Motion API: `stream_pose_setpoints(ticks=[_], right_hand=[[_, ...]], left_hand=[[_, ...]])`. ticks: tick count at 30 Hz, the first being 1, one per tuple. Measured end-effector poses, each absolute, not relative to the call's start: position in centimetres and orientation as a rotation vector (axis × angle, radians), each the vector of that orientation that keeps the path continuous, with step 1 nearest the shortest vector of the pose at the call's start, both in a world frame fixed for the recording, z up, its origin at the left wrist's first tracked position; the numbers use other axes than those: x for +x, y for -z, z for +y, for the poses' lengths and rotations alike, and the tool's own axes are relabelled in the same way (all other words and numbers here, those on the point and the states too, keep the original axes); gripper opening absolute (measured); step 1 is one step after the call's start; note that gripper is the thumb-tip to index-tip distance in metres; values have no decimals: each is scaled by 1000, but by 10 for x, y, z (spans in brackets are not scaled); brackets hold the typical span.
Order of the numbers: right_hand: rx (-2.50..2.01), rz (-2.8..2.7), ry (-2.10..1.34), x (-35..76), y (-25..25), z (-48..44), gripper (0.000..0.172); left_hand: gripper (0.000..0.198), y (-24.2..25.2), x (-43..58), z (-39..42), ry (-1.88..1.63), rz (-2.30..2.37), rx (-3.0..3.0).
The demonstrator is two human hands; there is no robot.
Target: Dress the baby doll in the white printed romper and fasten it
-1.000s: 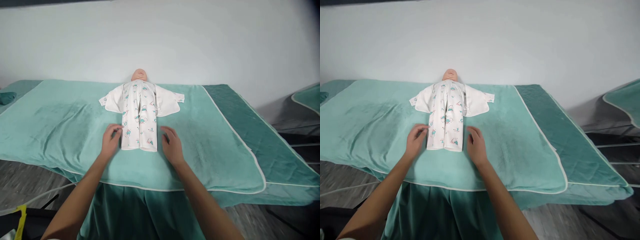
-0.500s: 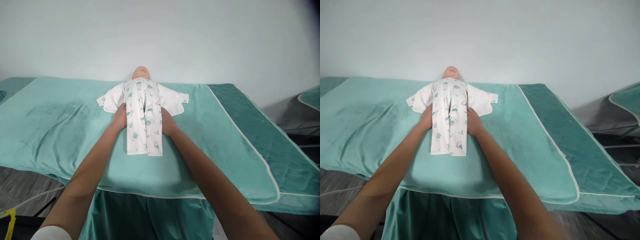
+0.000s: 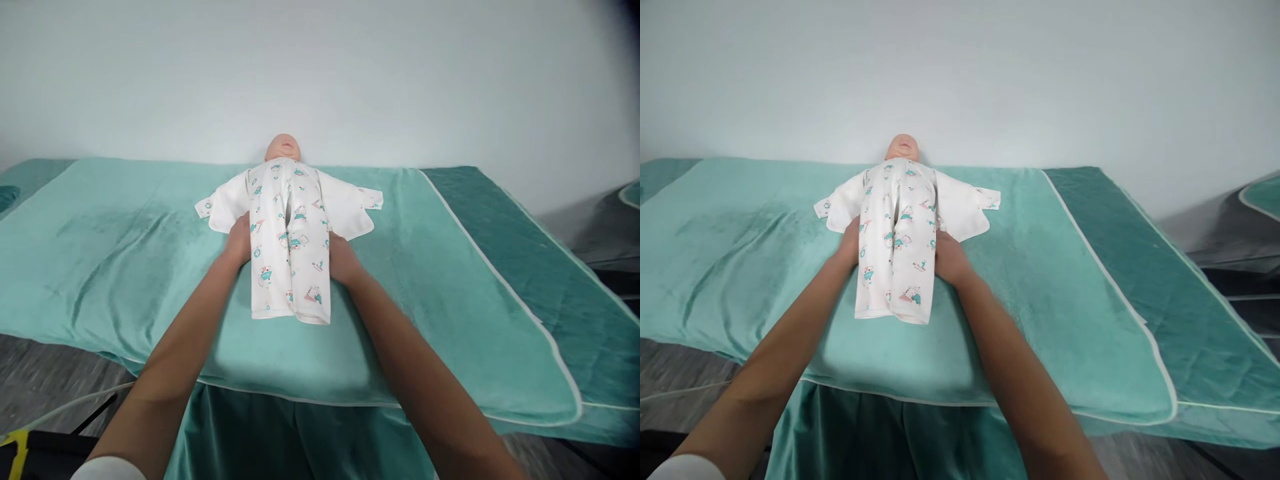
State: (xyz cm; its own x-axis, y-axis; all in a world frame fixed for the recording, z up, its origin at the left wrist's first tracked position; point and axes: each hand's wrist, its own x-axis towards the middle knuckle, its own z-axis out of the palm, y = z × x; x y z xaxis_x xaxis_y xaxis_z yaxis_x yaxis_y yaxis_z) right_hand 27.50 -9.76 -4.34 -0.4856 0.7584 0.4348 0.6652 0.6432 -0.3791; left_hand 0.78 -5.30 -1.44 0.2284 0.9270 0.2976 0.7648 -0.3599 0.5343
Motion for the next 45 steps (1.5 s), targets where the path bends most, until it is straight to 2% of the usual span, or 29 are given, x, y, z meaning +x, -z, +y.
stream_pose_setpoints(ticks=[10, 14, 20, 26, 30, 35, 38, 41, 45], right_hand=[[-1340, -2230, -160, 263, 36, -110, 37], [-1287, -2306, -109, 269, 37, -130, 37], [-1290, -2278, -88, 270, 36, -149, 35], [-1432, -2079, -95, 272, 33, -150, 41], [-1454, -2028, -120, 275, 30, -158, 36], [-1496, -1636, -319, 297, 31, -136, 32], [-1695, -1489, -115, 321, 33, -109, 31], [-1980, -1355, 33, 340, 35, -93, 36], [-2228, -1235, -94, 347, 33, -91, 33]], left_hand=[[33, 12, -10, -97, -678, 1473, 2623], [40, 13, -16, -113, -678, 1518, 2620], [35, 13, -17, -116, -651, 1548, 2599], [29, 19, -20, -117, -732, 1651, 2581], [27, 20, -23, -121, -889, 1675, 2451], [23, 22, -33, -110, -1279, 1779, 1836], [21, 26, -40, -95, -1436, 1986, 1556], [23, 29, -43, -84, -1398, 2118, 1584], [26, 27, -37, -83, -1234, 2308, 1630]])
